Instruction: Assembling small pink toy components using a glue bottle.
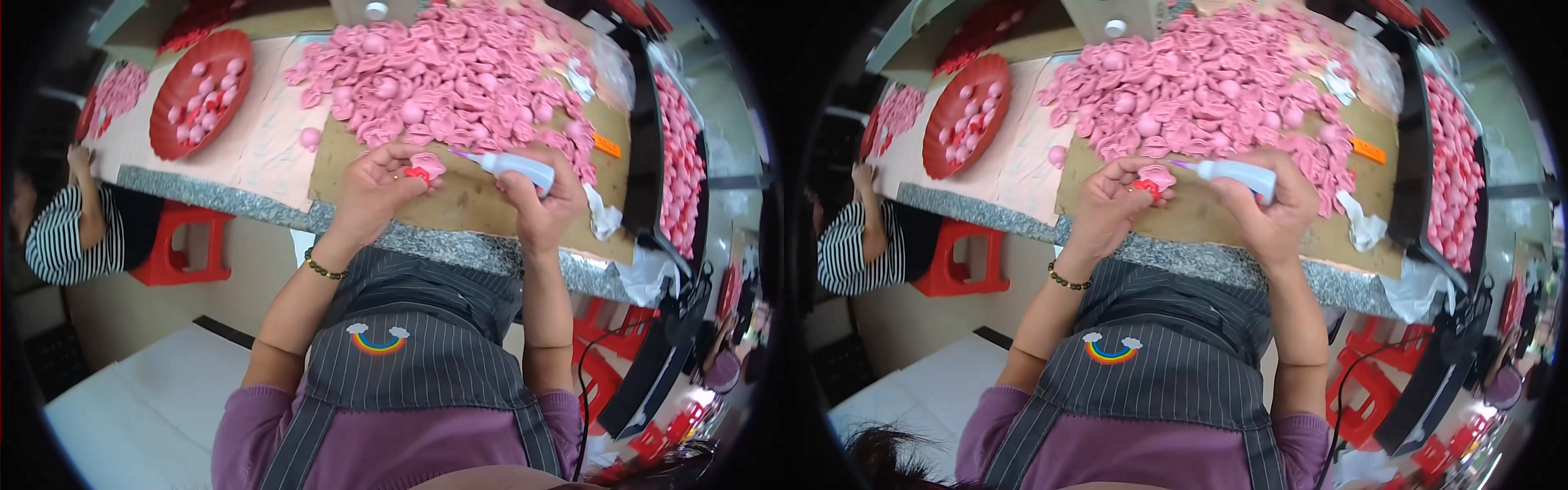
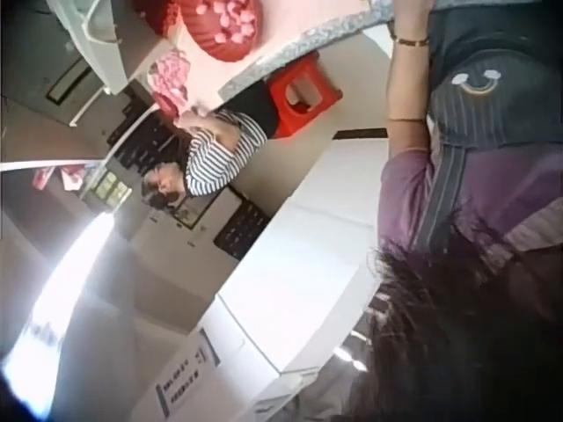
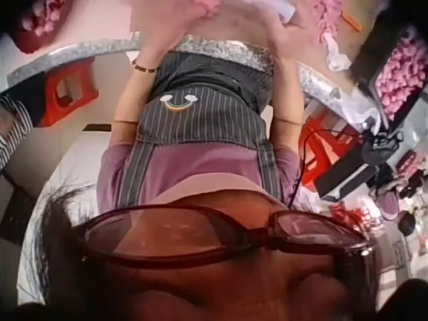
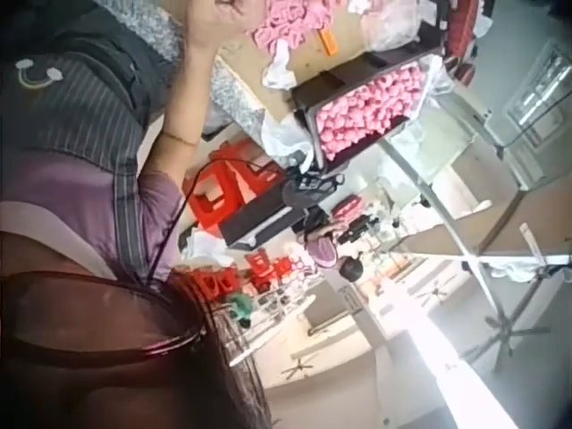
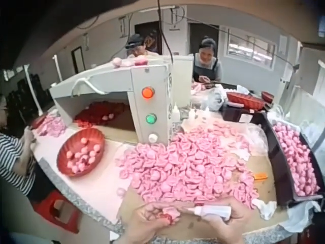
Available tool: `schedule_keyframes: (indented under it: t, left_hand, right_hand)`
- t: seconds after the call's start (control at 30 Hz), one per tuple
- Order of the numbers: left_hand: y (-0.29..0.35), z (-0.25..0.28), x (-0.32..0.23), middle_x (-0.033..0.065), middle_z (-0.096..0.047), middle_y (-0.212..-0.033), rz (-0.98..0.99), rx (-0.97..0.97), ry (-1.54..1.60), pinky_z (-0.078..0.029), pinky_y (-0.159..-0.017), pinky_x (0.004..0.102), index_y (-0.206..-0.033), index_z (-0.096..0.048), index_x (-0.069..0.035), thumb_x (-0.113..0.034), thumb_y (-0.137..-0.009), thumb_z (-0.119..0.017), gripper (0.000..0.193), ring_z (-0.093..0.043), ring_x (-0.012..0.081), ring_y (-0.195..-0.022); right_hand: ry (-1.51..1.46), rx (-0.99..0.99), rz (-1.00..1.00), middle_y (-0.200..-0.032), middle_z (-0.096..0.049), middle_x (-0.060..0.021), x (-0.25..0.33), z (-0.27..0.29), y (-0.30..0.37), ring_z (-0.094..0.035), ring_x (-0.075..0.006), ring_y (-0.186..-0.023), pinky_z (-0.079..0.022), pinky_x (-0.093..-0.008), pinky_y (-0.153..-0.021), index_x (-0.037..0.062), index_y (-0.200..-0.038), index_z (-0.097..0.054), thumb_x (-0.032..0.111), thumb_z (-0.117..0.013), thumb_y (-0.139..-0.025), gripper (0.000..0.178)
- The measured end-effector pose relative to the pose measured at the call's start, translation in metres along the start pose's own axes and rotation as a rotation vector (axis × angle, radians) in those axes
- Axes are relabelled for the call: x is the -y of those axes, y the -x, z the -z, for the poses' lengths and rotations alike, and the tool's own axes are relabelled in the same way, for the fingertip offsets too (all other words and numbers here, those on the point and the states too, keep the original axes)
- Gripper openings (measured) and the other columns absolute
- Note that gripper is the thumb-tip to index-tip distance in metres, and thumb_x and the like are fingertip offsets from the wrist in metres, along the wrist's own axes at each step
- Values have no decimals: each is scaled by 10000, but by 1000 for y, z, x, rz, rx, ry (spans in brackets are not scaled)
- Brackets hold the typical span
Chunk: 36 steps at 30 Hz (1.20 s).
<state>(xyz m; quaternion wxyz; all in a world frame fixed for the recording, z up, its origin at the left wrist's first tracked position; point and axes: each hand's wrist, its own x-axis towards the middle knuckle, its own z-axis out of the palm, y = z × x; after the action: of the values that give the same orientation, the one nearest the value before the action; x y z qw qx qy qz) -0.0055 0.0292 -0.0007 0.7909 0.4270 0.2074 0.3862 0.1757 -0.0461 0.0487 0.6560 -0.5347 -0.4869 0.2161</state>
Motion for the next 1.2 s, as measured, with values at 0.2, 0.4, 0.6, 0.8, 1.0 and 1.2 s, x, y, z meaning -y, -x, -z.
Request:
schedule_keyframes:
  t: [0.2,0.4,0.6,0.8,1.0,1.2]
  left_hand:
    - [4,3,-6,131,-589,-1017,44,4,20,-501,-765,285,-1165,-471,41,-22,-786,-628,415,-609,188,-872]
    - [1,1,-8,116,-591,-1011,52,32,34,-500,-754,267,-1152,-491,49,-7,-790,-619,389,-611,171,-841]
    - [1,3,-8,105,-586,-1015,70,33,-14,-500,-741,247,-1145,-510,56,-5,-792,-618,374,-614,156,-820]
    - [2,3,-6,100,-593,-992,45,53,-32,-500,-747,239,-1139,-518,57,-3,-787,-623,372,-615,146,-819]
    - [2,2,-5,102,-613,-929,26,59,-51,-501,-760,246,-1131,-525,55,-3,-785,-626,366,-616,143,-811]
    - [1,1,-7,105,-623,-909,29,53,-43,-506,-757,253,-1132,-525,54,2,-785,-622,364,-618,144,-810]
  right_hand:
    - [-74,53,222,-652,-550,-29,-13,-4,2,-422,-63,-557,-288,-202,-497,-28,-821,-604,39,-698,-701,166]
    - [-43,75,251,-642,-549,-37,-15,-6,1,-417,-80,-554,-291,-218,-500,-36,-810,-598,31,-704,-690,174]
    - [5,93,243,-634,-561,-42,-12,-8,3,-437,-86,-552,-304,-221,-500,-34,-797,-599,34,-710,-682,174]
    - [41,107,239,-632,-568,-47,-12,-9,5,-443,-89,-534,-312,-219,-496,-31,-784,-601,39,-716,-674,174]
    - [77,146,254,-634,-570,-48,-13,-9,4,-449,-89,-534,-320,-218,-491,-34,-782,-603,38,-725,-663,185]
    - [104,152,214,-665,-568,-60,-9,-8,6,-445,-98,-568,-317,-222,-517,-34,-789,-589,44,-707,-685,176]
